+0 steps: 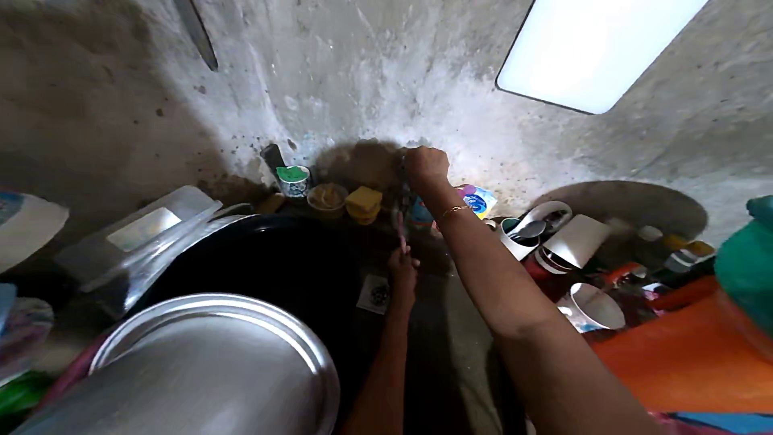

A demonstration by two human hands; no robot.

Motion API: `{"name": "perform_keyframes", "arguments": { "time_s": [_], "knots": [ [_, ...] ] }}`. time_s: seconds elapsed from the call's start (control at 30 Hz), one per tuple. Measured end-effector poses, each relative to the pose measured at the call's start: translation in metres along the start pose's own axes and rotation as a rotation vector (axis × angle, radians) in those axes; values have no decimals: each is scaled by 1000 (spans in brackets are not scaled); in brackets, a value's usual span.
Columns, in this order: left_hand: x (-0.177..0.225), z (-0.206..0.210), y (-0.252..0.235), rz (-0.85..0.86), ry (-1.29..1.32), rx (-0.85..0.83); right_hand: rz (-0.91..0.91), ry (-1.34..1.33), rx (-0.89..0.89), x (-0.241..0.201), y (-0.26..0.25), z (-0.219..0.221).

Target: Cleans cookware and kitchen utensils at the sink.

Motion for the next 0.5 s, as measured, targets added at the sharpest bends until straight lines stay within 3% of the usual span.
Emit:
{"name": "perform_keyframes", "arguments": {
  "time_s": [0.2, 0.3, 0.37, 0.5],
  "knots": [
    [13, 8, -29, 6, 68, -11, -96, -303, 63, 18, 3, -2],
    [18, 10, -41, 33, 94, -19, -248, -567, 299, 36, 25, -3],
    [21, 9, -47, 46, 83, -23, -279, -556, 353, 43, 21, -3],
    [18, 11, -55, 31, 87, -13, -194, -258, 143, 23, 2, -4]
  ]
}}
Point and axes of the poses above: each hand's wrist, its own y-axis away from the middle knuckle, its own z-axis out of the palm, x = y × z, the point moved 10 cm from there along -y, towards the middle knuckle, and after that the axes turned 7 degrees about -y, right-handed, at the moved point
